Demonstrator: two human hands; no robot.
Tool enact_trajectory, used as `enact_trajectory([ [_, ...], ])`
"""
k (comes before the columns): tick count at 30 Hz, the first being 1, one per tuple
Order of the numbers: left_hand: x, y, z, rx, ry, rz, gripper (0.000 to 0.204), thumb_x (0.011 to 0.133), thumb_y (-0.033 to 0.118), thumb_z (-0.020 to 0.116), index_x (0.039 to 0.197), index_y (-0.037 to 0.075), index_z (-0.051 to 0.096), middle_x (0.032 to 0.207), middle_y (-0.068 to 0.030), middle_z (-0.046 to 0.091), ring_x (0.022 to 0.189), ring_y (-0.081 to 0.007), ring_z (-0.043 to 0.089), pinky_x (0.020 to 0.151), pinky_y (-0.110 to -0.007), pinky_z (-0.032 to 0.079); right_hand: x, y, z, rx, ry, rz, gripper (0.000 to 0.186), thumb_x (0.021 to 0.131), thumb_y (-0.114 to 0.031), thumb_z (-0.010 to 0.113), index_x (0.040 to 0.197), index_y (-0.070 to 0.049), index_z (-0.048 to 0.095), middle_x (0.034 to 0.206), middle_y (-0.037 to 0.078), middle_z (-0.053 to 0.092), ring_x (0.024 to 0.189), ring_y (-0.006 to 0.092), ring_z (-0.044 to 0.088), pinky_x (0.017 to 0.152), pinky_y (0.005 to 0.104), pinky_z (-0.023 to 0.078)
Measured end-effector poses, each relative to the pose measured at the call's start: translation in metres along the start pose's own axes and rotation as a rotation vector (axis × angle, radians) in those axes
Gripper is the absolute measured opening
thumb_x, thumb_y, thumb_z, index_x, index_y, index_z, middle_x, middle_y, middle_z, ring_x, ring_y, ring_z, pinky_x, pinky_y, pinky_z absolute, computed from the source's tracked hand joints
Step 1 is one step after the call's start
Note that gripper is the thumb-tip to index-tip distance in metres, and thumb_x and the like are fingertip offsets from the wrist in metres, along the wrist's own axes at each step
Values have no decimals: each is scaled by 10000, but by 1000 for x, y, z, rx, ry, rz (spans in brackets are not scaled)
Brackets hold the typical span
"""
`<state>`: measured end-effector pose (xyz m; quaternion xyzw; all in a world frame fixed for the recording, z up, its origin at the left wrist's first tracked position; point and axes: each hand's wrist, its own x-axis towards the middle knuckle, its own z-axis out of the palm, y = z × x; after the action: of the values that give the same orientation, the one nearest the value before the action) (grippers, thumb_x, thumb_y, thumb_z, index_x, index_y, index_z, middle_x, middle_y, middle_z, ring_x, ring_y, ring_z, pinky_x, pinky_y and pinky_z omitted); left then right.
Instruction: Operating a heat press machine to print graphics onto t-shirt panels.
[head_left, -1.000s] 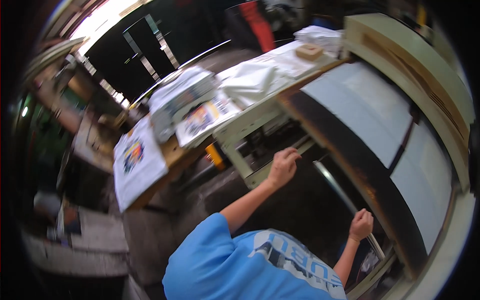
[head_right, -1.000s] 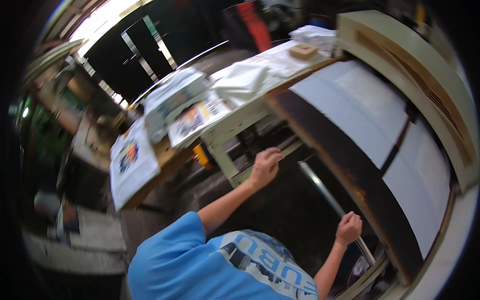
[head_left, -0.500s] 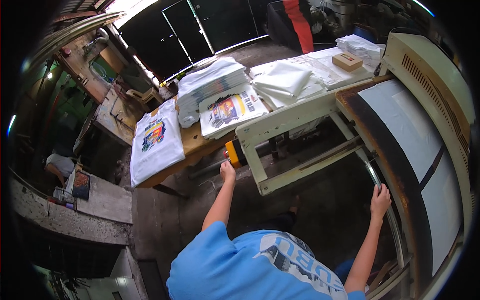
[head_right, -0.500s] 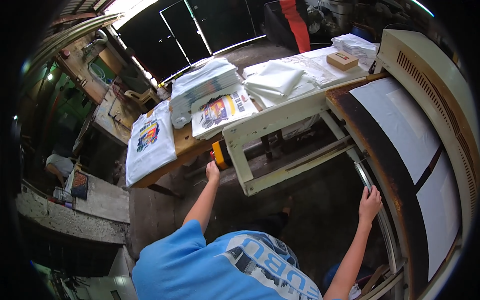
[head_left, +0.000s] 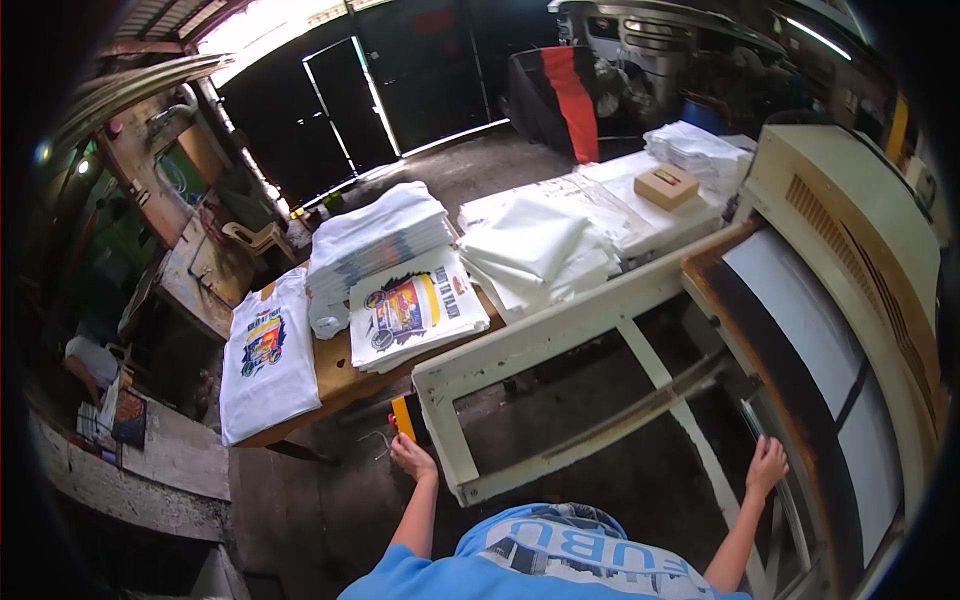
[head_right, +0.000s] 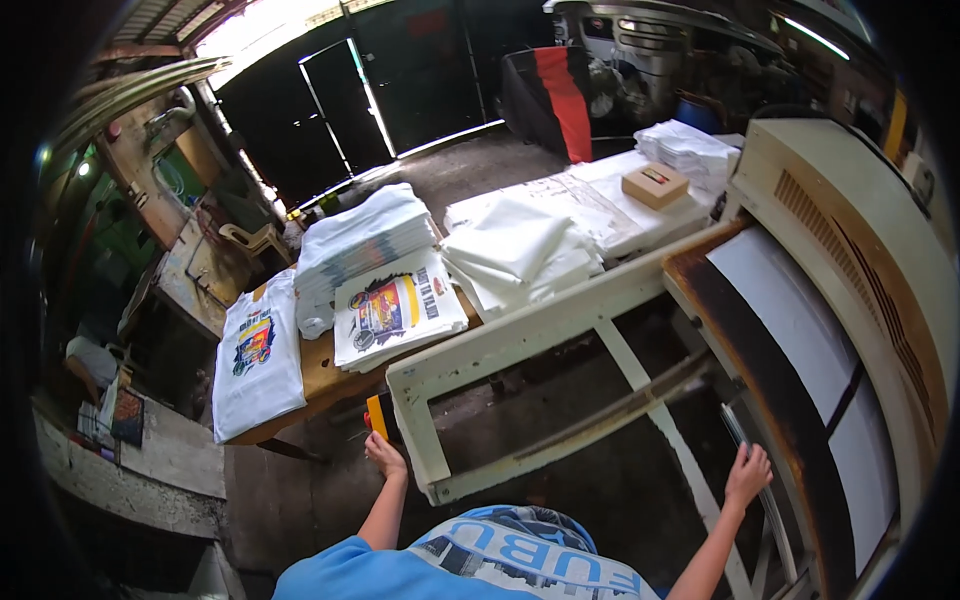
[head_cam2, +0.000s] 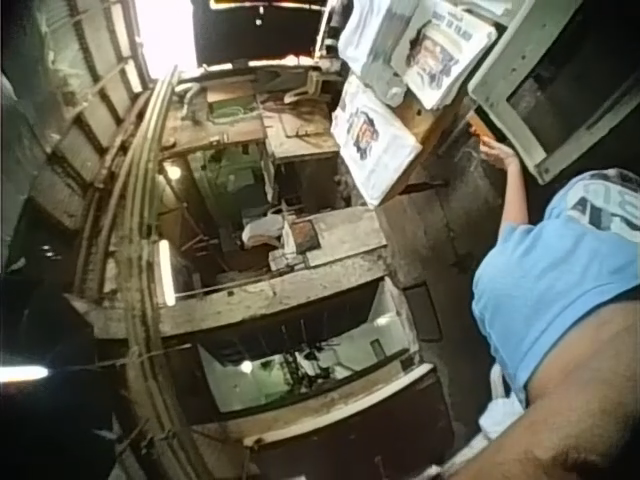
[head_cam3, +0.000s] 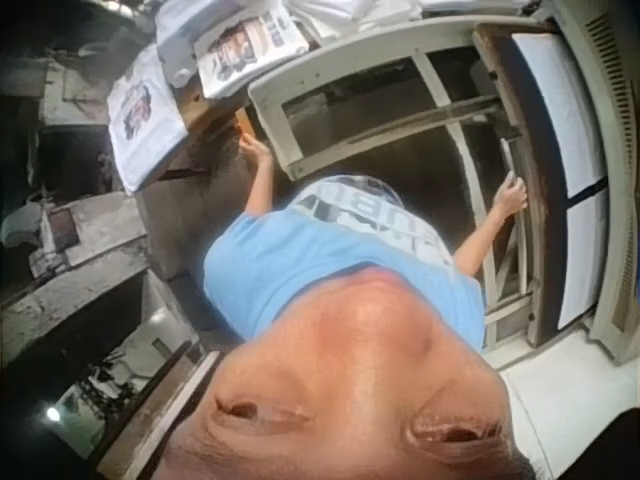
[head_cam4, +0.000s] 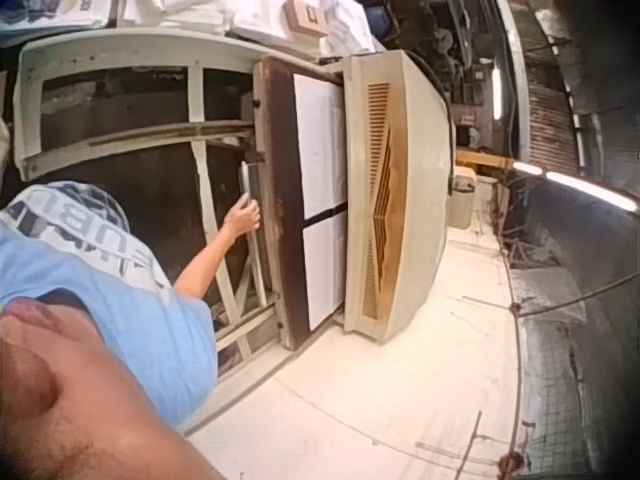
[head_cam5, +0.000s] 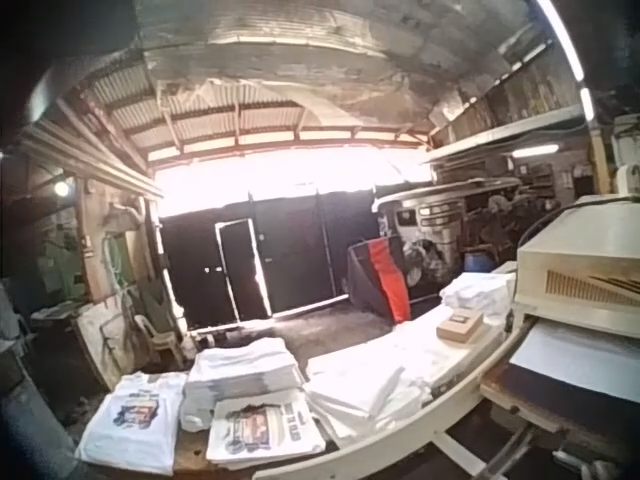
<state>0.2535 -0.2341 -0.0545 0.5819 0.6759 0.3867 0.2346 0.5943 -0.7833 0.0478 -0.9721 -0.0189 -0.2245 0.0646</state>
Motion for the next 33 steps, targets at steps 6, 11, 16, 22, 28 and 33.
enact_trajectory([
  [6, -3, 8, 0, 28, 60, -31, 402, 920, 373, 368, 1037, 13, 504, 1079, -199, 476, 978, -344, 475, 842, -413, 383, 59, 31, 30, -23, -72, 95, 396, 911, -421, 370, 783, -73, 511, 776, 80, 543, 805, 297, 522, 757, 447, 361],
  [11, -5, 6, 0, 13, 69, -71, 424, 921, 365, 379, 1094, 0, 510, 1114, -201, 452, 1001, -339, 469, 874, -386, 375, 107, 59, 54, -25, -126, 151, 501, 902, -504, 301, 789, -71, 526, 812, 89, 571, 830, 315, 535, 770, 485, 350],
  [16, 0, 7, -4, 113, 100, -83, 409, 918, 370, 390, 1096, 31, 535, 1084, -194, 476, 992, -324, 473, 869, -377, 378, 154, 79, 69, -58, -267, 292, 546, 895, -535, 278, 889, -79, 579, 932, 90, 599, 931, 302, 529, 870, 487, 319],
  [22, 4, 20, 4, 118, 22, -98, 470, 897, 424, 393, 1066, 20, 563, 1092, -215, 503, 1025, -338, 468, 877, -393, 374, 210, 121, 89, -60, -286, 381, 637, 848, -623, 266, 961, -94, 604, 1036, 126, 594, 996, 344, 524, 883, 515, 328],
  [28, 11, -1, 3, -17, 19, -59, 477, 882, 394, 431, 1033, -38, 567, 958, -227, 599, 890, -327, 567, 786, -397, 426, 271, 110, 79, -153, -493, 414, 767, 800, -682, 296, 1195, -48, 468, 1249, 144, 456, 1168, 309, 408, 985, 477, 275],
  [33, 20, -31, -23, -341, -55, -61, 471, 895, 381, 454, 1124, -24, 526, 1064, -107, 572, 939, -180, 525, 851, -300, 399, 316, 104, 103, -144, -595, 411, 845, 772, -705, 317, 1281, -35, 387, 1325, 162, 377, 1232, 311, 345, 1016, 452, 261],
])
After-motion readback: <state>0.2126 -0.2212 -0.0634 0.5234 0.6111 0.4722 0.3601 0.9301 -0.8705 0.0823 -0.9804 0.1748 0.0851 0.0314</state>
